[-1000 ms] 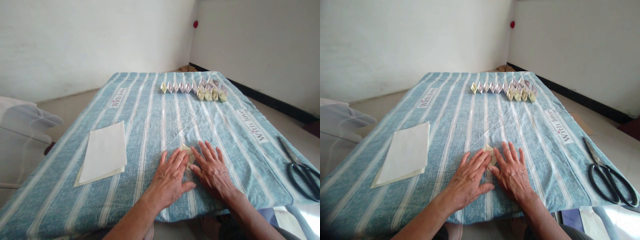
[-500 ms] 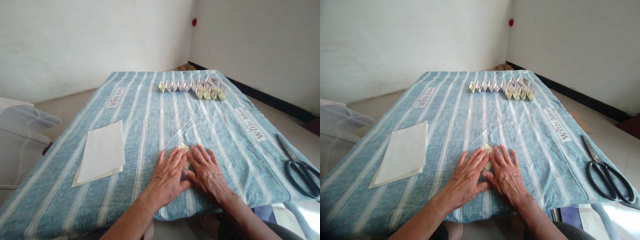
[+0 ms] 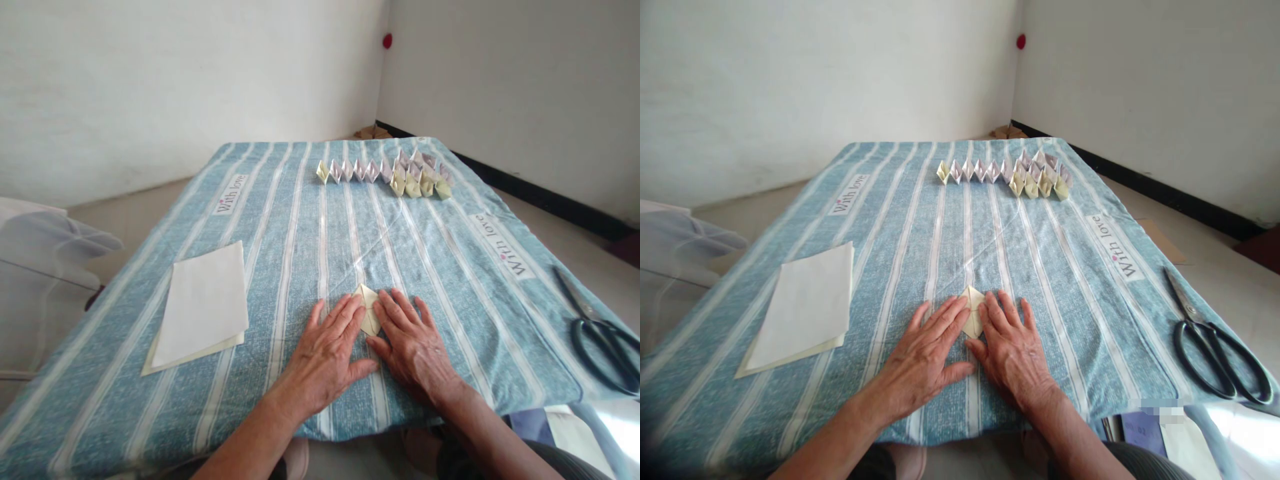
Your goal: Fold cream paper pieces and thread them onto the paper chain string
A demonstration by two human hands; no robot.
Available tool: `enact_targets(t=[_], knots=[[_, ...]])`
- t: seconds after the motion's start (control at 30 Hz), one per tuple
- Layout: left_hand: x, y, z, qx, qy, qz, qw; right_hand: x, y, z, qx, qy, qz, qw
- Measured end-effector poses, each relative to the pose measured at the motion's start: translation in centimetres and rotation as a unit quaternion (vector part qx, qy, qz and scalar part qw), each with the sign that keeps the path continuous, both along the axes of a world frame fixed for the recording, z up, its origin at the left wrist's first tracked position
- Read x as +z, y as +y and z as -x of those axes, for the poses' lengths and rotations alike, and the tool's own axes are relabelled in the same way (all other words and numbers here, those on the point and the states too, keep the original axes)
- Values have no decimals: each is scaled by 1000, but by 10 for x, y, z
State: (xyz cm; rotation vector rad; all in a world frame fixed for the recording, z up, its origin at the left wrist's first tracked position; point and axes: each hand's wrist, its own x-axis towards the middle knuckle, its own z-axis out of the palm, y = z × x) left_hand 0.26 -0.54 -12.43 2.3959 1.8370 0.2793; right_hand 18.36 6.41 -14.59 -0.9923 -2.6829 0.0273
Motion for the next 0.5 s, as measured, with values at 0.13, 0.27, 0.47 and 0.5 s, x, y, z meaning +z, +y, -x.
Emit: enact_targets(t=[0.13,0.27,0.47,0.5], knots=[[2,-2,4,7,12,-3,1000,2,0,1,-3,5,6,1000],[2,-5,10,11,23,-14,1000,3,-1,1,-6,7,8,1000],[4,-11,17,22,34,-29,999,1,0,1,-7,5,10,1000],[4,-12,18,23,37,-28,999,0,0,1,-6,3,10,1000]])
